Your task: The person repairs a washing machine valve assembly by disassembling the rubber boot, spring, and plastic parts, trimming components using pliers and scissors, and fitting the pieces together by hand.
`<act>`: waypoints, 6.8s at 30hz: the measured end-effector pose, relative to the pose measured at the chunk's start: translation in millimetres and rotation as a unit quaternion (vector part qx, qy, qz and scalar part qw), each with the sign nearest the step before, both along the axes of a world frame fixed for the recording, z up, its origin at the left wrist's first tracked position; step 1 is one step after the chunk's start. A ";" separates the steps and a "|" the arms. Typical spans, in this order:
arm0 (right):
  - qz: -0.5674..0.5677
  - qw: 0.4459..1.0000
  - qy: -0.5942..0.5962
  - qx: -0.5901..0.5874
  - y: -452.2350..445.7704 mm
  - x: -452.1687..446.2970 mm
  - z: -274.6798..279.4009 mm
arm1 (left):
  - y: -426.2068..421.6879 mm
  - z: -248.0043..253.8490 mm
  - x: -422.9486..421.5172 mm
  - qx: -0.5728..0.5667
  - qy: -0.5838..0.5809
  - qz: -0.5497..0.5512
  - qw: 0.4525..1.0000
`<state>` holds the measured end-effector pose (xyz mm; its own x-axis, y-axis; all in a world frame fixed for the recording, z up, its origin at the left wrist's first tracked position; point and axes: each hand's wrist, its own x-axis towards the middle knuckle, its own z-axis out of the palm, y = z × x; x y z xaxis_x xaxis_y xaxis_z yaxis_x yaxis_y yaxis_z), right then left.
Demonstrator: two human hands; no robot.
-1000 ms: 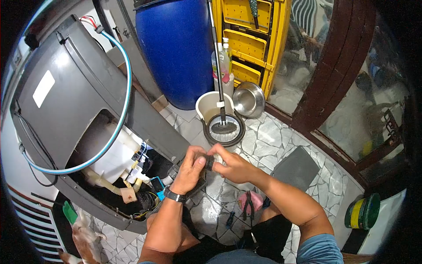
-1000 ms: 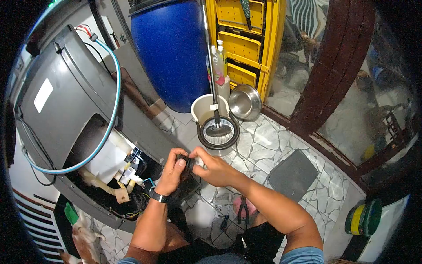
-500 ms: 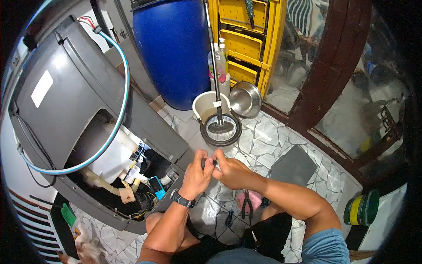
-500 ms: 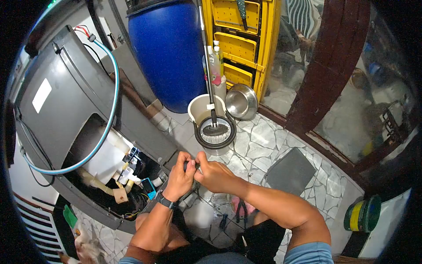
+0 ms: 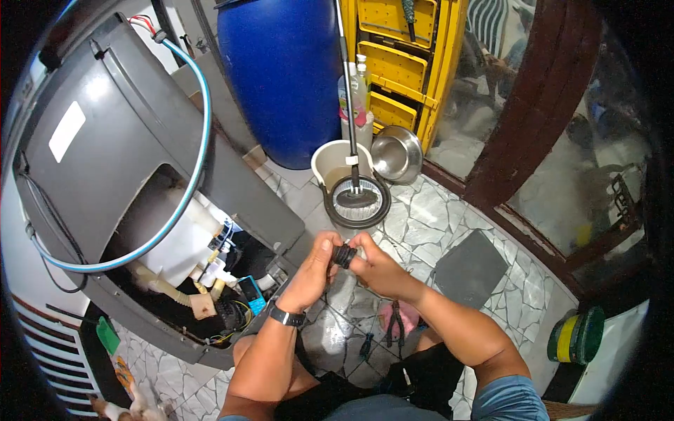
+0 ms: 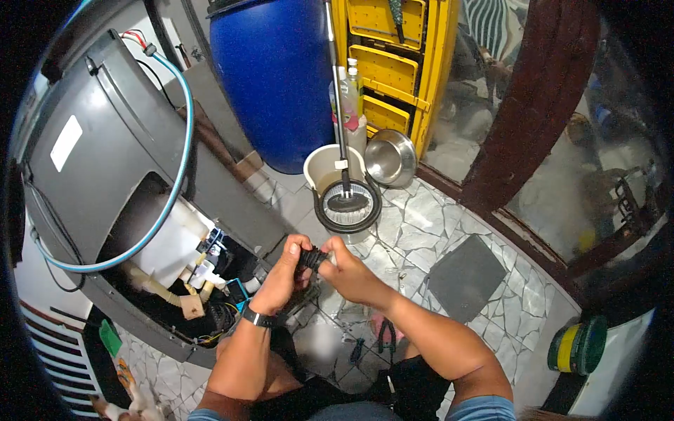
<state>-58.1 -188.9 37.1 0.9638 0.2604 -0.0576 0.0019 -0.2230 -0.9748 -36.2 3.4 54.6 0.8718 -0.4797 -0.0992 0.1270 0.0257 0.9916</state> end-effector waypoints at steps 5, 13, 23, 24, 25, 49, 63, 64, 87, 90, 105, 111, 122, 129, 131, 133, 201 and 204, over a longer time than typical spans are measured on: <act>0.034 0.992 0.062 0.100 11.6 -1.3 19.3 | 7.8 -0.6 6.0 0.007 -0.035 0.048 0.998; -0.054 0.953 0.172 0.245 35.9 -17.5 15.5 | -2.9 -3.1 2.1 0.133 -0.331 0.155 0.921; 0.032 0.973 -0.214 -0.077 5.7 -24.5 28.9 | -13.0 -2.9 -10.6 0.121 -0.235 0.152 0.952; 0.024 0.982 -0.169 -0.075 6.1 -25.9 30.1 | -13.5 -3.6 -10.2 0.129 -0.239 0.150 0.951; 0.017 0.989 -0.124 -0.072 7.5 -26.7 30.7 | -13.1 -4.7 -10.6 0.138 -0.242 0.148 0.949; -0.004 0.985 -0.113 -0.131 -4.6 -34.8 28.5 | -29.7 -14.2 -14.0 0.002 -0.097 0.076 0.992; -0.020 0.970 0.084 0.227 18.0 -16.4 -2.9 | -29.0 -34.2 -17.6 -0.172 0.107 0.068 0.977; -0.020 0.970 0.086 0.226 19.1 -17.7 -3.5 | -31.0 -35.7 -15.6 -0.173 0.108 0.069 0.977; 0.051 0.962 -0.207 -0.168 -49.9 16.8 35.7 | -15.0 -15.8 -2.9 -0.217 0.288 -0.114 0.926; 0.018 0.955 -0.237 -0.178 -49.0 18.6 21.0 | -17.6 -18.1 -1.9 -0.209 0.278 -0.121 0.930; 0.198 0.953 0.021 0.229 -63.2 17.4 17.7 | -7.2 4.6 -6.8 -0.232 0.213 -0.232 0.920; 0.182 0.943 0.049 0.276 -79.3 3.6 13.6 | -12.0 4.5 -14.2 -0.060 0.177 -0.233 0.954; 0.204 0.939 0.181 0.209 -112.1 -27.4 5.9 | -43.6 -16.8 -38.4 0.193 -0.180 -0.215 0.940; 0.181 0.976 0.118 0.036 -110.0 -24.6 34.8 | -48.9 -15.1 -37.6 0.265 -0.196 -0.154 0.932; 0.145 0.984 0.103 0.026 -107.2 -25.6 31.8 | -51.3 -15.7 -37.7 0.287 -0.195 -0.138 0.928; 0.125 0.984 0.094 0.088 -103.2 -25.4 14.7 | -52.3 -20.6 -34.0 0.309 -0.197 -0.117 0.923; 0.128 0.943 0.215 0.218 -76.5 -65.0 36.1 | -26.4 -4.2 -1.9 0.124 -0.273 0.160 0.941; 0.122 0.945 0.226 0.204 -75.8 -63.3 38.4 | -27.8 -3.9 -2.6 0.132 -0.288 0.154 0.936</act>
